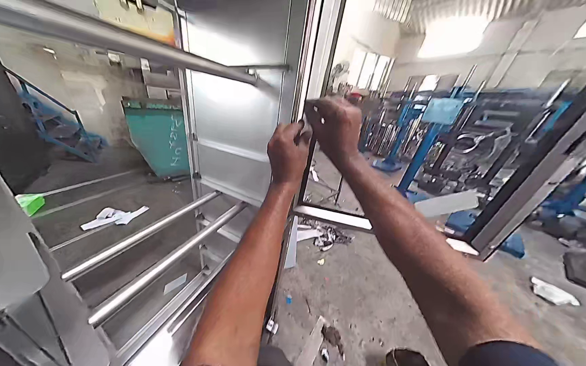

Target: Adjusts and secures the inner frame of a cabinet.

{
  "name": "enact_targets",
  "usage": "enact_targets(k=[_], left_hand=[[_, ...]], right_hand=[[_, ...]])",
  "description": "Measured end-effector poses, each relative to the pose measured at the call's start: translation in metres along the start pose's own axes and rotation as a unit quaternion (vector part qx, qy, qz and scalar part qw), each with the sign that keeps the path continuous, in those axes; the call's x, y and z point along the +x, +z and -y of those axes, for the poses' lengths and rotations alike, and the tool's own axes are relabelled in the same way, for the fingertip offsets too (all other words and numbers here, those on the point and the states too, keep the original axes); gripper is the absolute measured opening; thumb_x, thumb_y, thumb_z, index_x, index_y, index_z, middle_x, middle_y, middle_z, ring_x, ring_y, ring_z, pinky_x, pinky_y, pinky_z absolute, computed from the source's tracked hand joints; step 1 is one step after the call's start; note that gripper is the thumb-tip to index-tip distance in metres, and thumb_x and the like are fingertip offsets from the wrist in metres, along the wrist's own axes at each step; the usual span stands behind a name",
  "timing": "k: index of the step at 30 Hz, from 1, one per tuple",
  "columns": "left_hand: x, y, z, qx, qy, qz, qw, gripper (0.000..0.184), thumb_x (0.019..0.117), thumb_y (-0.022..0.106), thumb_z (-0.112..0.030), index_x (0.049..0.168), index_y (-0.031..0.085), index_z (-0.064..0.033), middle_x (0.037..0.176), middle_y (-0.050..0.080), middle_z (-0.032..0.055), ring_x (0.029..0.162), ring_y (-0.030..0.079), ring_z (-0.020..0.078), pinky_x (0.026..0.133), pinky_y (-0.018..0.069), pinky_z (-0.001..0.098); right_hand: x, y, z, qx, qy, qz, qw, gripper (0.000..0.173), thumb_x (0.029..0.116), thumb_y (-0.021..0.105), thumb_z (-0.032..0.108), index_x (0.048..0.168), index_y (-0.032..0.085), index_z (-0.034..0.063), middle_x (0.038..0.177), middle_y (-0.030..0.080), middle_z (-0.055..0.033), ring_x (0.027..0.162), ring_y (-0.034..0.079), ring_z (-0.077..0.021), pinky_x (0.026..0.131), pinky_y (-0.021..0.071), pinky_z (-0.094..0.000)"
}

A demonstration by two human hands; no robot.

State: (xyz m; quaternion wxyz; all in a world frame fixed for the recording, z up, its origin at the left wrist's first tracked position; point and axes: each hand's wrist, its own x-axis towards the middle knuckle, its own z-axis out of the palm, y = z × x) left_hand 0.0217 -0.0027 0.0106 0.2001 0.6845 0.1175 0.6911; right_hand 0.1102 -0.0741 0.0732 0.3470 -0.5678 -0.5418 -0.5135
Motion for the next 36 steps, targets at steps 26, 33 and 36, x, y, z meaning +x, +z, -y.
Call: enact_targets(k=[26, 33, 36], left_hand=[[-0.005, 0.005, 0.003, -0.032, -0.002, -0.021, 0.999, 0.014, 0.0923, 0.075, -0.016, 0.103, 0.077, -0.0068, 0.099, 0.072, 0.0088, 0.087, 0.07, 0.0195, 0.079, 0.0604, 0.0404], [-0.004, 0.004, 0.002, -0.039, -0.009, -0.022, 0.999, 0.013, 0.0905, 0.077, -0.014, 0.101, 0.078, -0.0064, 0.1, 0.072, 0.009, 0.089, 0.071, 0.0197, 0.081, 0.0605, 0.0404], [-0.006, 0.005, 0.003, -0.035, -0.005, -0.023, 0.999, 0.013, 0.0902, 0.078, -0.015, 0.101, 0.077, -0.0068, 0.101, 0.072, 0.0091, 0.089, 0.071, 0.0201, 0.081, 0.0604, 0.0402]], right_hand=[[0.001, 0.01, 0.003, -0.02, 0.034, -0.064, 0.997, 0.023, 0.0955, 0.071, 0.031, 0.089, 0.068, 0.0092, 0.076, 0.066, -0.0063, 0.063, 0.064, -0.0225, 0.054, 0.0517, -0.0435], [-0.014, 0.003, -0.007, -0.017, -0.07, -0.032, 0.997, 0.02, 0.0981, 0.066, 0.014, 0.115, 0.076, 0.0113, 0.082, 0.066, -0.0098, 0.064, 0.064, -0.0239, 0.052, 0.0518, -0.041], [-0.01, 0.002, -0.004, 0.001, -0.043, -0.035, 0.998, 0.013, 0.0987, 0.066, 0.015, 0.104, 0.077, 0.0102, 0.086, 0.071, -0.0093, 0.07, 0.069, -0.0242, 0.058, 0.0555, -0.0429]])
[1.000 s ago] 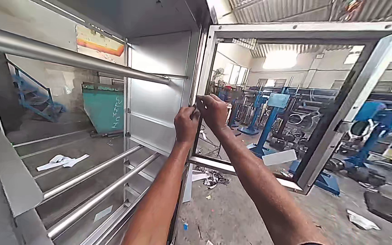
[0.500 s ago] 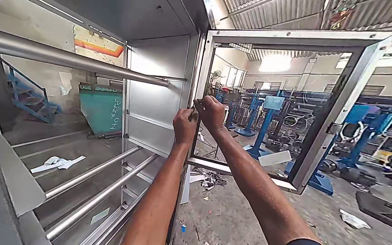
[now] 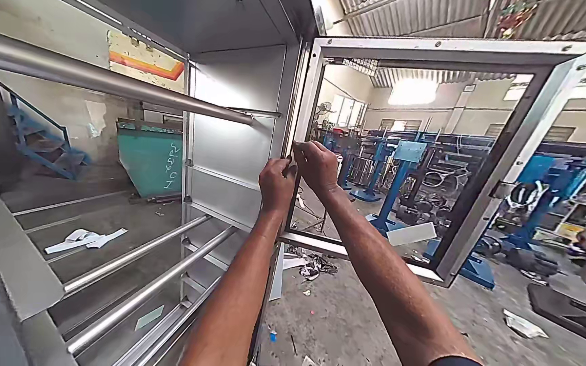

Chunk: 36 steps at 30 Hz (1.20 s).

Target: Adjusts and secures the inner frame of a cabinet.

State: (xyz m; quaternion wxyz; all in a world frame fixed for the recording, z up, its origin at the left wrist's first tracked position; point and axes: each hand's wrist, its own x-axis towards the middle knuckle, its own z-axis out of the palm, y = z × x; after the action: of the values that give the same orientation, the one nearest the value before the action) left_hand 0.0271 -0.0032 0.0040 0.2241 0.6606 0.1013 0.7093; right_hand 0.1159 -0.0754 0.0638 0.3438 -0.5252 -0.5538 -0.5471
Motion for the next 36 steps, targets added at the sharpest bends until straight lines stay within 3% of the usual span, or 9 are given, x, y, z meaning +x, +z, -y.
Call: enact_targets(k=[6, 11, 14, 18, 22, 25, 29, 33, 36], left_hand=[[0.0, -0.001, 0.0, -0.005, 0.008, 0.0, 1.0, 0.016, 0.0912, 0.077, -0.016, 0.104, 0.077, -0.0057, 0.1, 0.073, 0.009, 0.091, 0.071, 0.0184, 0.084, 0.0603, 0.0372], [0.006, 0.0, -0.001, 0.002, 0.002, -0.007, 1.0, 0.016, 0.0881, 0.078, -0.016, 0.1, 0.078, -0.0055, 0.096, 0.073, 0.0083, 0.087, 0.071, 0.0171, 0.083, 0.0594, 0.0338], [0.005, 0.0, -0.002, 0.008, 0.005, -0.008, 1.0, 0.018, 0.0883, 0.078, -0.017, 0.102, 0.079, -0.0058, 0.097, 0.074, 0.0088, 0.09, 0.072, 0.0172, 0.085, 0.0593, 0.0333], [0.005, -0.001, 0.0, 0.012, 0.014, -0.007, 1.0, 0.019, 0.0882, 0.078, -0.018, 0.103, 0.079, -0.0055, 0.096, 0.074, 0.008, 0.088, 0.071, 0.0157, 0.083, 0.0588, 0.0311], [0.007, -0.003, -0.003, -0.001, -0.013, 0.013, 1.0, 0.016, 0.0889, 0.076, -0.016, 0.102, 0.078, -0.0064, 0.096, 0.072, 0.0084, 0.088, 0.069, 0.0165, 0.083, 0.0577, 0.0335], [0.007, -0.002, -0.002, 0.001, -0.016, 0.004, 1.0, 0.017, 0.0879, 0.078, -0.017, 0.102, 0.079, -0.0075, 0.094, 0.072, 0.0068, 0.086, 0.069, 0.0145, 0.081, 0.0576, 0.0306], [0.007, -0.002, -0.002, 0.005, -0.01, 0.005, 1.0, 0.019, 0.0873, 0.079, -0.019, 0.102, 0.079, -0.0071, 0.093, 0.072, 0.0065, 0.087, 0.069, 0.0142, 0.082, 0.0568, 0.0301], [0.007, -0.002, -0.002, 0.011, -0.002, -0.005, 1.0, 0.012, 0.0872, 0.078, -0.017, 0.095, 0.078, -0.0078, 0.088, 0.071, 0.0051, 0.083, 0.068, 0.0137, 0.079, 0.056, 0.03], [0.007, 0.0, -0.001, 0.01, -0.002, -0.009, 1.0, 0.015, 0.0874, 0.079, -0.018, 0.1, 0.079, -0.0088, 0.09, 0.072, 0.0045, 0.084, 0.068, 0.0126, 0.08, 0.0565, 0.0287]], right_hand=[[0.013, 0.002, 0.004, -0.014, 0.055, 0.0, 0.998, 0.032, 0.0976, 0.069, 0.032, 0.082, 0.066, 0.0049, 0.075, 0.067, -0.009, 0.068, 0.067, -0.0245, 0.06, 0.0542, -0.0446], [0.009, 0.002, -0.002, 0.001, 0.025, 0.012, 1.0, 0.022, 0.0992, 0.064, 0.026, 0.112, 0.077, 0.013, 0.084, 0.072, -0.0078, 0.071, 0.068, -0.0233, 0.064, 0.0553, -0.0434], [0.009, -0.001, -0.005, 0.006, 0.022, 0.033, 0.999, 0.02, 0.1012, 0.062, 0.024, 0.106, 0.078, 0.0133, 0.093, 0.075, -0.0084, 0.084, 0.073, -0.0247, 0.074, 0.0589, -0.0456], [0.015, 0.003, 0.004, -0.01, 0.083, 0.015, 0.996, 0.032, 0.0974, 0.066, 0.036, 0.088, 0.07, 0.006, 0.084, 0.072, -0.0103, 0.078, 0.071, -0.0266, 0.07, 0.0565, -0.0482], [0.015, 0.003, 0.004, 0.009, 0.068, -0.003, 0.998, 0.028, 0.0961, 0.069, 0.034, 0.106, 0.075, 0.0079, 0.089, 0.073, -0.0091, 0.074, 0.067, -0.0218, 0.069, 0.0553, -0.0421], [0.011, 0.005, -0.003, 0.013, 0.019, -0.006, 1.0, 0.019, 0.0977, 0.065, 0.023, 0.099, 0.078, 0.0102, 0.088, 0.074, -0.008, 0.078, 0.07, -0.02, 0.072, 0.0563, -0.0375], [0.017, 0.004, 0.004, -0.009, 0.086, 0.003, 0.996, 0.031, 0.0963, 0.067, 0.036, 0.083, 0.069, 0.0071, 0.082, 0.07, -0.0078, 0.077, 0.069, -0.022, 0.069, 0.0551, -0.0425], [0.013, 0.005, 0.002, 0.007, 0.058, 0.002, 0.998, 0.023, 0.0969, 0.066, 0.029, 0.104, 0.076, 0.0101, 0.083, 0.071, -0.0063, 0.071, 0.066, -0.0199, 0.068, 0.0545, -0.04], [0.012, 0.004, -0.001, 0.006, 0.037, 0.008, 0.999, 0.019, 0.0972, 0.063, 0.023, 0.099, 0.078, 0.012, 0.089, 0.075, -0.0061, 0.077, 0.07, -0.0188, 0.071, 0.056, -0.0382]])
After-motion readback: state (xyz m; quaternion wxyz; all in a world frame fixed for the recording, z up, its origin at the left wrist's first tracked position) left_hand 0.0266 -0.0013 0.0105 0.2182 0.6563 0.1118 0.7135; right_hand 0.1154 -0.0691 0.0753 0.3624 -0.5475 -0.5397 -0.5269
